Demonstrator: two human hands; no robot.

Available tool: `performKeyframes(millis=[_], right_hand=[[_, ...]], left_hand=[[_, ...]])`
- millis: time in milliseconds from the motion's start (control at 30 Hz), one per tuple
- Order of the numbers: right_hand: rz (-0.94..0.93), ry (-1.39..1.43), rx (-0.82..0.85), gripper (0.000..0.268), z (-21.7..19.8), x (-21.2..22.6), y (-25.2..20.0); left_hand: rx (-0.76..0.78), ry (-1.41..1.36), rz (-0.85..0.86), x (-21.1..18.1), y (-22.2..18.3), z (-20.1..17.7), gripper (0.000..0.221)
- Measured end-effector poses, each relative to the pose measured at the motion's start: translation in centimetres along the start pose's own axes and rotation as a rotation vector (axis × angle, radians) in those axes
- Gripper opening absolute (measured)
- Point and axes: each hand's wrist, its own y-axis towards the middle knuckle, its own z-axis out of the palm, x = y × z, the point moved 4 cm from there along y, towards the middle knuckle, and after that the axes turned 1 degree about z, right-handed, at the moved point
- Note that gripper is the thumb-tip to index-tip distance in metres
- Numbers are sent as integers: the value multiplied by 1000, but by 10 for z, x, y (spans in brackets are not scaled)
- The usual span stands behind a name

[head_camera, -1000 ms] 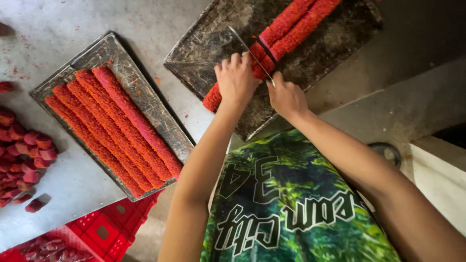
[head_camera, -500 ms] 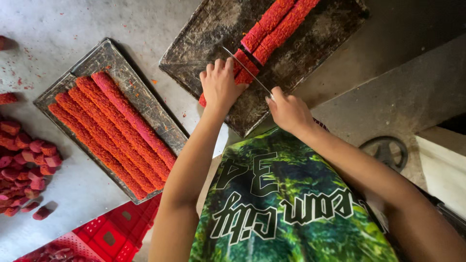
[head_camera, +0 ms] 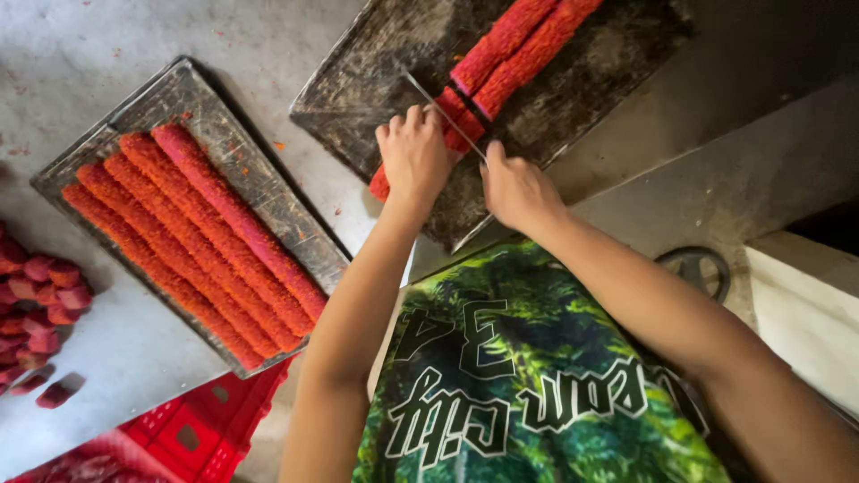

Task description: The person slices long red-coated bread rolls into smaller bite-sized pieces on a metal tray using a knife, then organizes the rolls on different trays.

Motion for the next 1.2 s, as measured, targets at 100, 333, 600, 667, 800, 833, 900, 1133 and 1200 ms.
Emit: performKeyframes(millis=[100,333,600,667,800,833,900,1133,1200], right_hand=[[-16,53,-92,25,20,-4,18],[-45,-10,-154,23,20,-10,20],[-155,54,-238,22,-20,-3,-12],[-149,95,-215,21,-15,-1,-33],[-122,95,-179,20,1,2,-56],[-121,97,-176,20,4,2,-58],[-75,94,-139,20,8,1,-59],[-67,49,-84,25,1,8,-65],[-67,17,-38,26,-4,12,-63]], left_hand=[[-56,26,1,1,3,-1,78],[-44,-22,-5,1,-2,-7,72],[-67,-41,15,5,-13,-23,82],[-92,2,1,13,-22,-27,89],[-4,1,-26,24,-27,-21,80],[12,5,-32,24,-28,-20,80],[26,9,-36,22,-26,-20,80],[62,37,-32,18,-24,-16,73],[73,39,-30,19,-23,-11,71]])
